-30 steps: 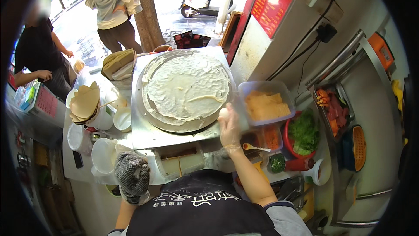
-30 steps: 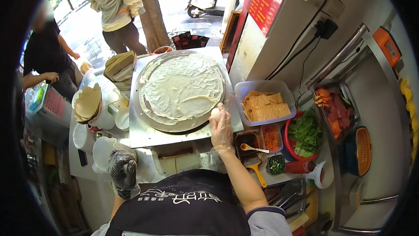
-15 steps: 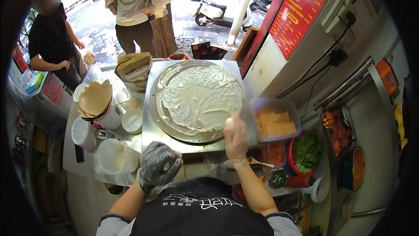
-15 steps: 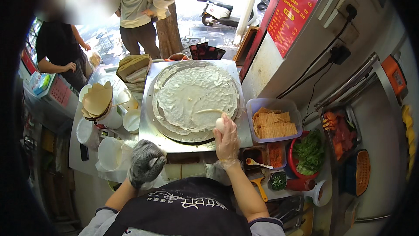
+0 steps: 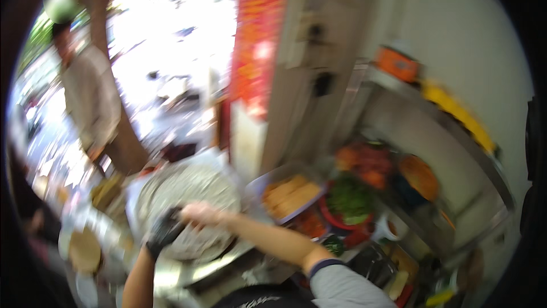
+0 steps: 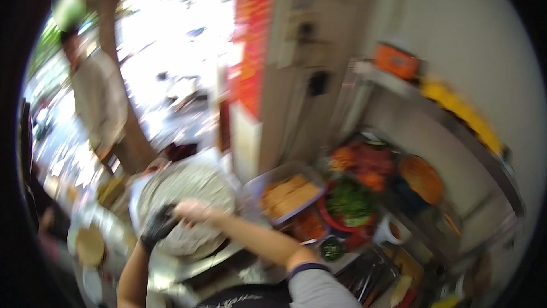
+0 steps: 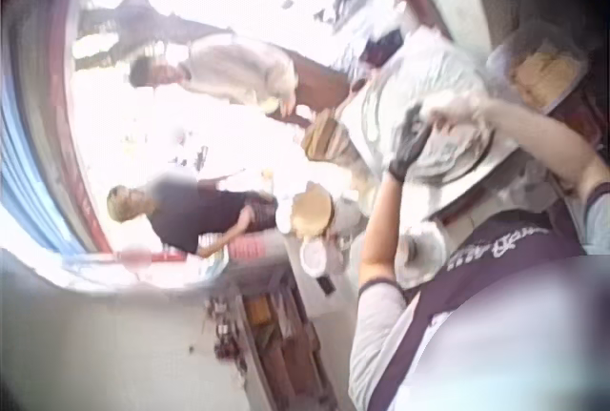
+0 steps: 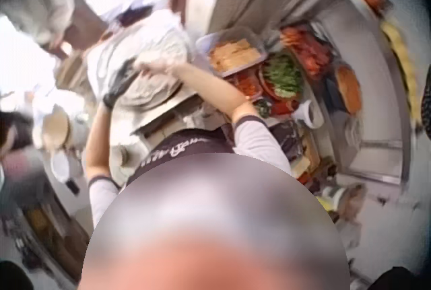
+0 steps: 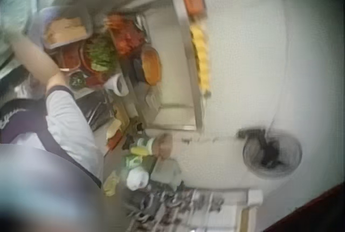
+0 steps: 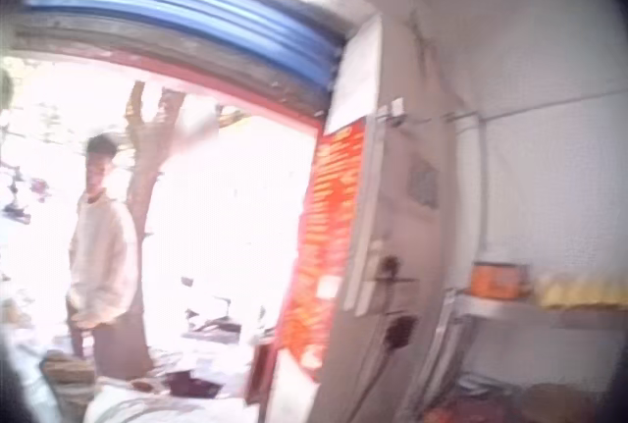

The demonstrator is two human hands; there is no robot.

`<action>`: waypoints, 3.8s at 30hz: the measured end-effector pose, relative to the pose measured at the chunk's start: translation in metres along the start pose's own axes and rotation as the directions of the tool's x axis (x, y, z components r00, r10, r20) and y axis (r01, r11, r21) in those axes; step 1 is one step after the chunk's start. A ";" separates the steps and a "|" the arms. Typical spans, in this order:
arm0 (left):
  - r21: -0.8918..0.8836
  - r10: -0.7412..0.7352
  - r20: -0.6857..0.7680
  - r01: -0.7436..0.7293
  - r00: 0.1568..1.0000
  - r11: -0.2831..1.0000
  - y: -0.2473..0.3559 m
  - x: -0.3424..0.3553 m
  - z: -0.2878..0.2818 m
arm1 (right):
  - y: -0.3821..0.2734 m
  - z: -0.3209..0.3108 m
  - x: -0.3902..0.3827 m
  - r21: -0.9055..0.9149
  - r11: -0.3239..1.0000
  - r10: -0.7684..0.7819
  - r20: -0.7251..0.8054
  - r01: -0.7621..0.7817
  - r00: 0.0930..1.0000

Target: The person prepares a savory crepe on a round griddle, spreading batter and an egg with a wooden tool. They add sauces, chopped green onions, lettuce, and a fried cracker, then fold the crepe into a rectangular packet using a spatula.

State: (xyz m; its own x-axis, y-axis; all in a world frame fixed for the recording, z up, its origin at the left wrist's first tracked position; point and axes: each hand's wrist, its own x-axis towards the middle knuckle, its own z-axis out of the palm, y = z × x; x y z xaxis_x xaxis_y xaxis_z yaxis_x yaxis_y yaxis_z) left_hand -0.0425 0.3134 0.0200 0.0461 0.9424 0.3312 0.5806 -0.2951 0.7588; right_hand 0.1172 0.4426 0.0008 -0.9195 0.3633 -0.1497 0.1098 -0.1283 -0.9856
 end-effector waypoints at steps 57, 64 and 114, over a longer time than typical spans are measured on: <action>0.660 0.379 -0.306 -0.092 0.874 0.746 0.038 0.025 -0.038 | -0.081 0.001 0.027 -0.805 0.079 -0.751 0.340 0.588 0.566; 0.507 0.137 -0.391 0.089 0.910 0.858 -0.023 -0.029 0.039 | -0.007 0.011 0.009 -0.829 0.261 -0.511 0.317 0.495 0.799; -0.902 -0.944 0.144 0.432 0.297 -0.002 0.034 -0.414 0.134 | 0.028 -0.018 0.021 -0.233 0.946 0.078 -0.516 -0.227 0.853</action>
State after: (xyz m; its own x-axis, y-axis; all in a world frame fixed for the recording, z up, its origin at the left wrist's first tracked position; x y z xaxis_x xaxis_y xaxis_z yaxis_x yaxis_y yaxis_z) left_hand 0.0671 -0.0662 -0.1662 -0.4176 0.5809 -0.6987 -0.7143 0.2654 0.6476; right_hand 0.1075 0.4635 -0.0309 -0.5808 0.7765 -0.2445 0.4002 0.0108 -0.9164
